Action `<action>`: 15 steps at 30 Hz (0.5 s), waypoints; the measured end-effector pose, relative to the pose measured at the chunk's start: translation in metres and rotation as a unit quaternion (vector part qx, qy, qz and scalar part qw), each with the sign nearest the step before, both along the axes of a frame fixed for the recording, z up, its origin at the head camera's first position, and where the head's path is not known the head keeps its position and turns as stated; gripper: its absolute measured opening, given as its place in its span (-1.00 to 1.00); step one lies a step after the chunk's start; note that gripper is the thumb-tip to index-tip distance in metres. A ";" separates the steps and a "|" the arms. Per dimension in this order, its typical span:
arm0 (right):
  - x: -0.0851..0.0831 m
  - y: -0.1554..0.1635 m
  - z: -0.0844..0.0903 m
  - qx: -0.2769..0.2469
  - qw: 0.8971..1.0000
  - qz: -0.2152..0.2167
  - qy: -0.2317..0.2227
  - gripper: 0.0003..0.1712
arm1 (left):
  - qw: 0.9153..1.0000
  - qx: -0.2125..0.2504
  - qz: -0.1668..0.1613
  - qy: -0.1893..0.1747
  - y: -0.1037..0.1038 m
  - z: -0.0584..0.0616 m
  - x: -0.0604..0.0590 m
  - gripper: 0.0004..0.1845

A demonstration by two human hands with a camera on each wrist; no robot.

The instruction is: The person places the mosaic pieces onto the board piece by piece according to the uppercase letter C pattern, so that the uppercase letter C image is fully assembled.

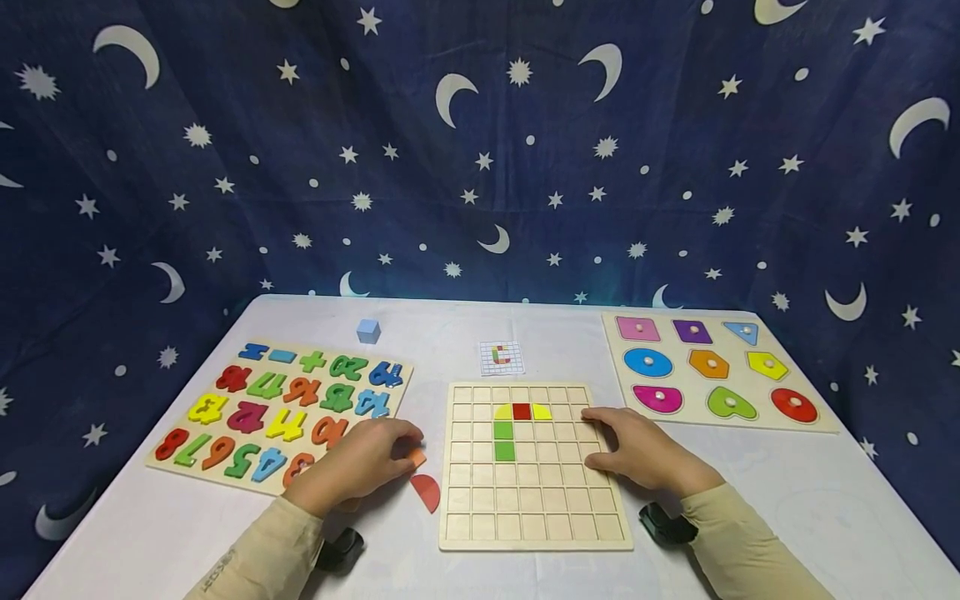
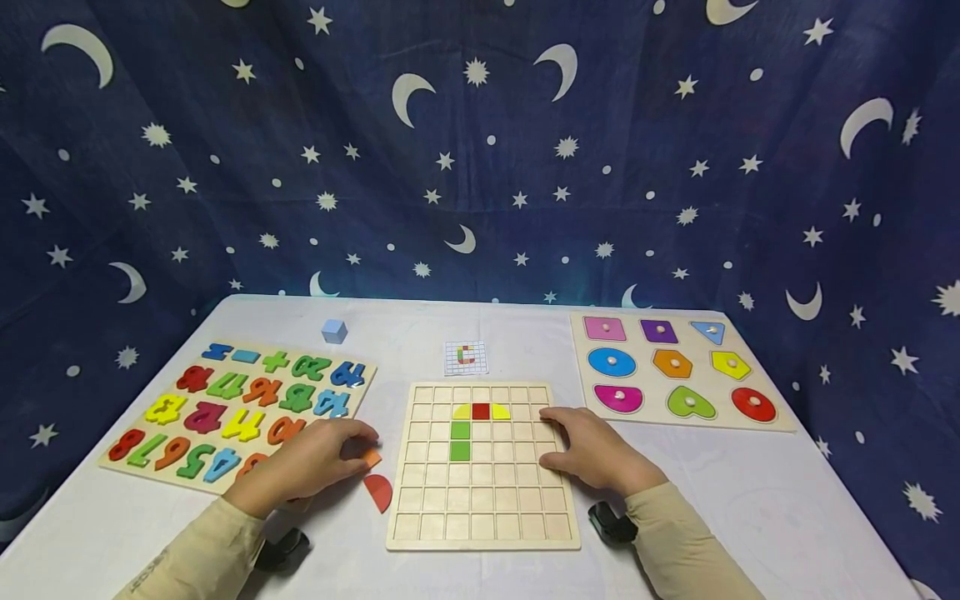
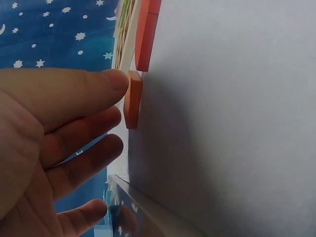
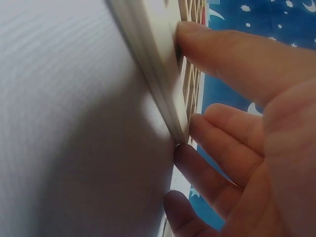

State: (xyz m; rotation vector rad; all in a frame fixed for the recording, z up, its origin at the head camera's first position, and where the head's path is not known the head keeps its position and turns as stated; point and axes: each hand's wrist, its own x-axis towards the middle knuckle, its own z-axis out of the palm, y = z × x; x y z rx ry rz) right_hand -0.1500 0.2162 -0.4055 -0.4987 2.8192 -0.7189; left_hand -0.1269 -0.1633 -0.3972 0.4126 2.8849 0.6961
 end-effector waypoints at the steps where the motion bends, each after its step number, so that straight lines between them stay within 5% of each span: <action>1: 0.000 0.000 0.000 0.000 1.000 -0.001 -0.001 -0.21 | 1.000 -0.001 0.000 -0.002 0.000 0.000 0.000 -0.70; 15: 0.000 0.000 0.001 -0.002 1.000 -0.002 -0.004 -0.21 | 0.999 0.007 -0.050 0.000 -0.001 0.002 0.004 -0.65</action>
